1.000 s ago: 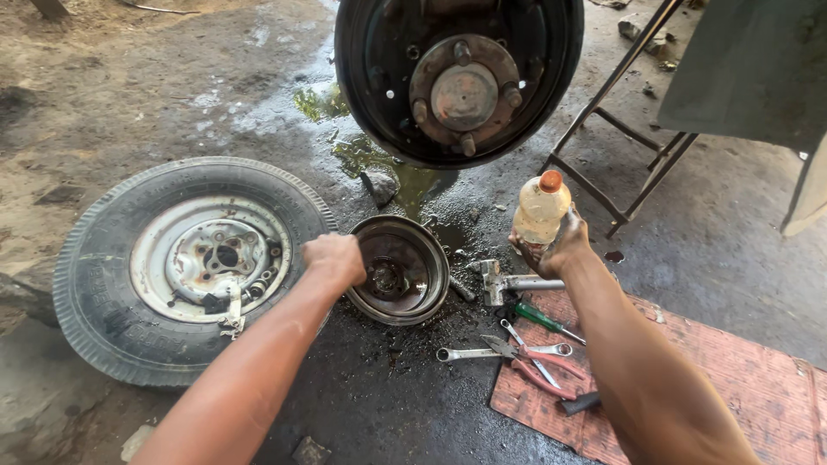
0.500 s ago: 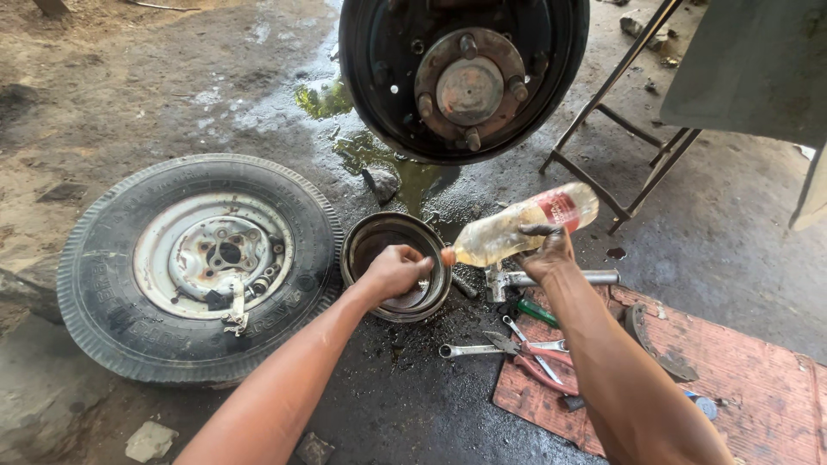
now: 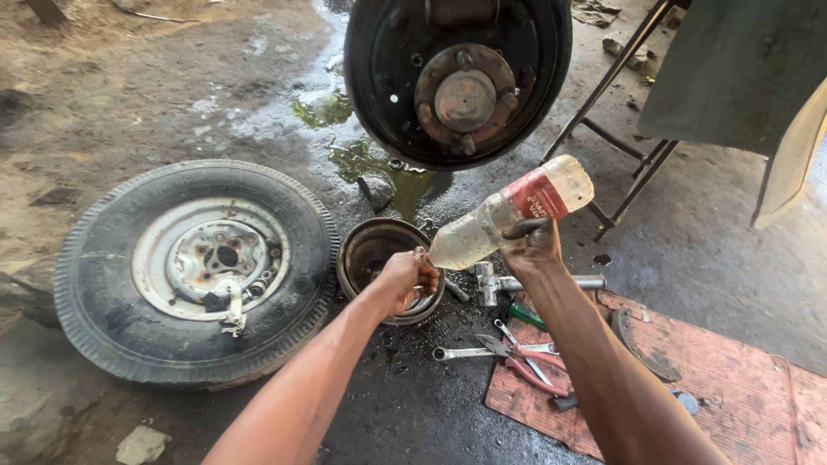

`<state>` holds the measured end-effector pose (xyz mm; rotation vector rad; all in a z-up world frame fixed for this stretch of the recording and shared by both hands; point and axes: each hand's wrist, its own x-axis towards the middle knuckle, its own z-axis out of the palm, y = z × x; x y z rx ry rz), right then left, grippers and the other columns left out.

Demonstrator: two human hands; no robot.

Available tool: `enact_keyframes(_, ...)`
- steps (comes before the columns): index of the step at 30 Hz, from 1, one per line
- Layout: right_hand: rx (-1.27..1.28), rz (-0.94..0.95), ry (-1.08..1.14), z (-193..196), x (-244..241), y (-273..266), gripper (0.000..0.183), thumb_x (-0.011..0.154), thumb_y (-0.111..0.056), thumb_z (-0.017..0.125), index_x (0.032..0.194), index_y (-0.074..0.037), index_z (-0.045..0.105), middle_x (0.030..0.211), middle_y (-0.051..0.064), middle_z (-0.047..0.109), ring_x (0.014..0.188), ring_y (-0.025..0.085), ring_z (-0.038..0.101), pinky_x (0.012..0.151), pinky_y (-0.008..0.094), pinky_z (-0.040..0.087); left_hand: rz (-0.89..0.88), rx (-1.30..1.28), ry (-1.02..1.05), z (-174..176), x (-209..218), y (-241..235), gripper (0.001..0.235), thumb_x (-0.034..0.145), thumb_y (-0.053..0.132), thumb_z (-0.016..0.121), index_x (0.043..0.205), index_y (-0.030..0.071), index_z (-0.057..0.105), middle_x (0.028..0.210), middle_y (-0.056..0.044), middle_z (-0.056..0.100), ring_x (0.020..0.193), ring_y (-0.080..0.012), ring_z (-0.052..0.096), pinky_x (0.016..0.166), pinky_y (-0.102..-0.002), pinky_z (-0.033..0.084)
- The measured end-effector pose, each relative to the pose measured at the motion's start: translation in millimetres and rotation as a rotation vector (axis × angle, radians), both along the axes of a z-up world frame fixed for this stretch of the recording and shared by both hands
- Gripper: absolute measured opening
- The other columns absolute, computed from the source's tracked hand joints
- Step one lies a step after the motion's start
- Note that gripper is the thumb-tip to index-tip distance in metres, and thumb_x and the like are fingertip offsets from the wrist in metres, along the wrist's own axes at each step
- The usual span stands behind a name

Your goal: The person cleans a small mechanical part by hand, scrubbing it in a metal bowl. They repeatedly pour a liquid from a plastic bottle onto the part and their hands to aid in cleaning. The person handles the part with both hands, rubbing it thoroughly over the bowl.

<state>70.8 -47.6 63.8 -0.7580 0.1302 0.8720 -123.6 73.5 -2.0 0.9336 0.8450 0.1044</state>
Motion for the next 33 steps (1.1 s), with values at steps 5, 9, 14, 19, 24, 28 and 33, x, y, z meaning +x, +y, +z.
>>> enact_keyframes(5,0.147,-0.029,0.129,12.0,-7.9,5.8,0.055,0.072,-0.008,0.079,0.125,-0.010,0.064,0.109,0.007,0.070,0.107,0.028,0.067,0.113,0.052,0.049,0.042,0.817,0.113,15.5,-15.7,4.5,0.053,0.111,0.038,0.030,0.083,0.006,0.060,0.070,-0.003,0.055,0.063,-0.0148,0.051,0.061,-0.037,0.043)
enact_keyframes(9,0.165,-0.028,0.115,8.0,-16.8,17.1,0.062,0.065,-0.021,0.086,0.122,-0.009,0.064,0.109,0.009,0.072,0.104,0.030,0.070,0.104,0.054,0.056,0.012,0.946,0.314,30.0,-12.5,12.9,0.068,0.107,0.041,0.016,0.065,0.012,0.061,0.052,-0.004,0.054,0.045,-0.0145,0.052,0.051,-0.033,0.045)
enact_keyframes(14,0.100,-0.074,0.073,3.4,-23.4,14.9,0.067,0.060,-0.018,0.083,0.123,-0.010,0.063,0.107,0.007,0.071,0.103,0.029,0.069,0.103,0.054,0.057,-0.065,0.049,0.238,45.2,-13.6,33.2,0.041,0.102,0.027,0.030,0.065,0.015,0.043,0.056,0.002,0.037,0.043,-0.0120,0.028,0.039,-0.032,0.025)
enact_keyframes(19,0.108,-0.140,0.188,-5.6,-22.8,17.0,0.072,0.056,-0.016,0.086,0.125,-0.012,0.065,0.109,0.005,0.073,0.105,0.027,0.069,0.103,0.051,0.058,-0.203,-0.062,0.236,69.8,-22.0,37.6,0.042,0.105,0.033,0.025,0.069,0.016,0.040,0.057,0.003,0.037,0.047,-0.0136,0.031,0.043,-0.031,0.025)
enact_keyframes(24,0.109,-0.155,0.123,-22.7,-17.3,19.8,0.078,0.050,-0.016,0.084,0.124,-0.017,0.062,0.113,0.005,0.068,0.107,0.029,0.067,0.098,0.055,0.061,-0.221,0.624,0.176,82.5,-30.1,15.0,0.046,0.108,0.040,0.019,0.087,0.013,0.050,0.076,0.000,0.051,0.063,-0.0148,0.051,0.058,-0.033,0.051)
enact_keyframes(28,0.089,-0.192,0.198,-38.5,-16.9,23.5,0.083,0.051,-0.018,0.084,0.130,-0.018,0.058,0.117,0.006,0.068,0.109,0.029,0.067,0.097,0.053,0.062,-0.259,1.173,0.247,78.5,-29.7,1.7,0.059,0.111,0.041,0.016,0.085,0.008,0.057,0.071,-0.006,0.056,0.057,-0.0138,0.052,0.056,-0.036,0.048)
enact_keyframes(33,0.242,-0.197,0.446,-44.3,-19.2,23.2,0.084,0.064,-0.025,0.082,0.142,-0.012,0.056,0.125,0.012,0.070,0.113,0.029,0.071,0.099,0.053,0.062,-0.136,0.441,0.310,91.7,-0.7,8.5,0.047,0.108,0.037,0.029,0.082,0.011,0.059,0.063,0.001,0.045,0.049,-0.0121,0.039,0.048,-0.035,0.040)
